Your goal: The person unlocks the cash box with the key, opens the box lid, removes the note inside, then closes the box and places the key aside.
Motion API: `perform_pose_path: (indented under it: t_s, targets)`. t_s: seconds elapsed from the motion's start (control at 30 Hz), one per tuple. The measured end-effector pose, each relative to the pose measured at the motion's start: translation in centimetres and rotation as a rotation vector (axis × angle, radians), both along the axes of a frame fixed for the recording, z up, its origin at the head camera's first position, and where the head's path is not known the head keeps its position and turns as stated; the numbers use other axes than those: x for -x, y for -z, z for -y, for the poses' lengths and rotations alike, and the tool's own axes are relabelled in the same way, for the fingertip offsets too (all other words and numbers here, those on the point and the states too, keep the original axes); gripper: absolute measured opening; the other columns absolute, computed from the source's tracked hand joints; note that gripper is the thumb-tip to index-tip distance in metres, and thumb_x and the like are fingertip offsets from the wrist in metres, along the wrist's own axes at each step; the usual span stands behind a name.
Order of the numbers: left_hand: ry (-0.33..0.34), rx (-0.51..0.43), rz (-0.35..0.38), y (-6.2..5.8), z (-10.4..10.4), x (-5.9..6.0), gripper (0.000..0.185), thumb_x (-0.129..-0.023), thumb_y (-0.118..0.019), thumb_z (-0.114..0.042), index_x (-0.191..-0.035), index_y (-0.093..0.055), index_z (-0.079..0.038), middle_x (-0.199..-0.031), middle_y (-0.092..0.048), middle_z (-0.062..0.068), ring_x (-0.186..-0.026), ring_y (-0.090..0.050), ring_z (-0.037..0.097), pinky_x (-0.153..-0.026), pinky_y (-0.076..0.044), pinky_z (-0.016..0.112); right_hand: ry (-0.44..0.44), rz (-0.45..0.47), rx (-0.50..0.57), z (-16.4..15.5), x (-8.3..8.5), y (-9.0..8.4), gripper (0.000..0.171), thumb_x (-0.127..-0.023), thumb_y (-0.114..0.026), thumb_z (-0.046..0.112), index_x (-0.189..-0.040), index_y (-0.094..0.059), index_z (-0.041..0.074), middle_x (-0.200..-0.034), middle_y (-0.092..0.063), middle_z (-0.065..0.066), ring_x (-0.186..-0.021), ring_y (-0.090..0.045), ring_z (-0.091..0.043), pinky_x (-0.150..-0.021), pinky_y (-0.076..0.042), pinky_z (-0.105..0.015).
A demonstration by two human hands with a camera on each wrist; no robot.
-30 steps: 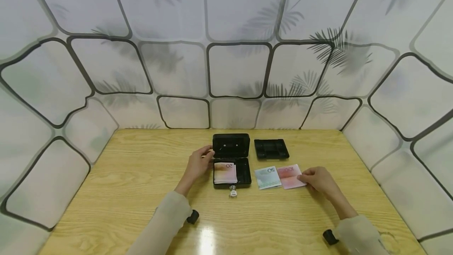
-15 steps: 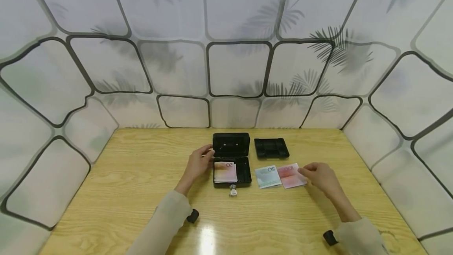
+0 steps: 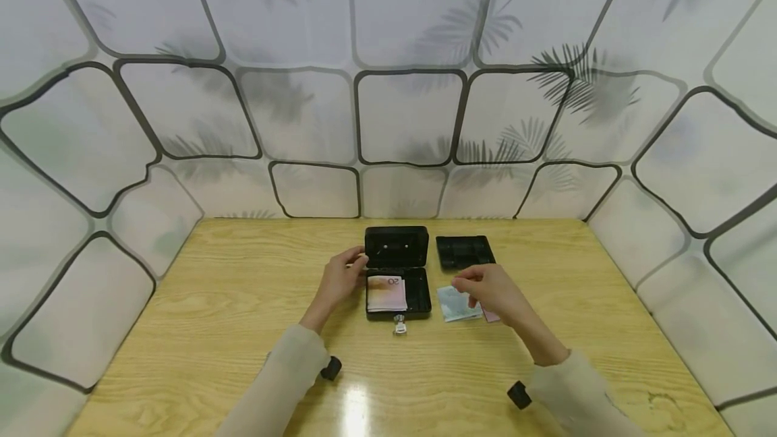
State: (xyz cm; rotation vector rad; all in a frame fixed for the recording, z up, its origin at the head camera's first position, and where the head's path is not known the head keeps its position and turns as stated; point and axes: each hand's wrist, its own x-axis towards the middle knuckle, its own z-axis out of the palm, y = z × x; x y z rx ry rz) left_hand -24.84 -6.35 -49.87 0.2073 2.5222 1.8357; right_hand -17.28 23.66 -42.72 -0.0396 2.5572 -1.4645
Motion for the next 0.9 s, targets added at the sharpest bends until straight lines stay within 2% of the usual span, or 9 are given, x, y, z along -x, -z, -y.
perform_pose_path:
  t_s: [0.07,0.13,0.3,0.4,0.5,0.6,0.77,0.9]
  targets:
    - [0.004,0.001,-0.002,0.0,0.0,0.0,0.032,-0.106,-0.059,-0.008,-0.135,-0.064,0.003,-0.120,-0.069,0.026,-0.096,-0.074,0.033,-0.075,-0.064,0.037,-0.021,0.000,0.012,1.4,0.4,0.1,0.032,-0.102,-0.067,0.016,-0.121,-0.070,-0.008,-0.093,-0.070,-0.020,-0.052,-0.053,-0.015,-0.040,-0.030,-0.021]
    - [0.003,0.002,0.001,-0.1,0.0,0.0,0.033,-0.106,-0.059,-0.009,-0.136,-0.063,0.003,-0.121,-0.069,0.026,-0.096,-0.074,0.033,-0.075,-0.064,0.037,-0.037,0.000,0.018,2.7,0.8,0.5,0.030,-0.100,-0.069,0.016,-0.119,-0.072,-0.007,-0.091,-0.071,-0.021,-0.050,-0.054,-0.015,-0.040,-0.029,-0.021]
    - [-0.003,-0.003,0.009,-0.2,0.0,-0.1,0.034,-0.106,-0.060,-0.009,-0.137,-0.063,0.002,-0.121,-0.068,0.025,-0.096,-0.074,0.033,-0.075,-0.064,0.037,-0.078,0.018,0.013,5.3,1.9,1.4,0.027,-0.098,-0.072,0.015,-0.115,-0.073,-0.006,-0.083,-0.071,-0.020,-0.057,-0.064,-0.026,-0.042,-0.036,-0.022]
    - [0.000,-0.010,0.015,-0.1,0.0,0.0,0.034,-0.106,-0.060,-0.009,-0.137,-0.063,0.002,-0.121,-0.068,0.025,-0.096,-0.074,0.033,-0.075,-0.064,0.037,-0.089,0.042,-0.019,6.6,2.2,1.7,0.027,-0.099,-0.071,0.014,-0.117,-0.073,-0.005,-0.077,-0.070,-0.019,-0.058,-0.066,-0.031,-0.042,-0.040,-0.025]
    - [0.000,-0.006,0.013,0.0,0.0,0.0,0.034,-0.106,-0.060,-0.010,-0.138,-0.062,0.003,-0.121,-0.068,0.025,-0.097,-0.073,0.033,-0.076,-0.064,0.038,-0.091,0.062,-0.052,7.7,2.6,1.9,0.025,-0.099,-0.070,0.013,-0.116,-0.073,-0.004,-0.075,-0.070,-0.016,-0.055,-0.065,-0.028,-0.043,-0.047,-0.029]
    - [0.000,-0.007,0.014,0.0,0.0,0.0,0.035,-0.106,-0.059,-0.010,-0.139,-0.062,0.003,-0.122,-0.068,0.025,-0.098,-0.073,0.033,-0.077,-0.064,0.038,-0.098,0.078,-0.062,8.4,3.0,2.3,0.023,-0.099,-0.070,0.010,-0.114,-0.073,-0.006,-0.070,-0.069,-0.015,-0.048,-0.060,-0.017,-0.045,-0.051,-0.028]
    - [0.003,-0.008,0.012,-0.1,0.0,-0.1,0.035,-0.106,-0.060,-0.010,-0.138,-0.062,0.002,-0.122,-0.068,0.025,-0.098,-0.073,0.033,-0.077,-0.064,0.038,-0.114,0.089,-0.086,8.9,3.3,3.1,0.011,-0.097,-0.070,0.005,-0.096,-0.075,-0.005,-0.055,-0.061,-0.009,-0.041,-0.052,-0.011,-0.041,-0.047,-0.024]
    - [-0.001,-0.019,0.008,0.0,0.0,0.0,0.034,-0.106,-0.060,-0.010,-0.137,-0.063,0.002,-0.121,-0.069,0.025,-0.096,-0.074,0.033,-0.075,-0.064,0.038,-0.125,0.084,-0.119,9.1,3.5,3.4,0.015,-0.095,-0.071,0.005,-0.082,-0.073,-0.002,-0.049,-0.055,-0.003,-0.039,-0.048,-0.010,-0.039,-0.043,-0.023]
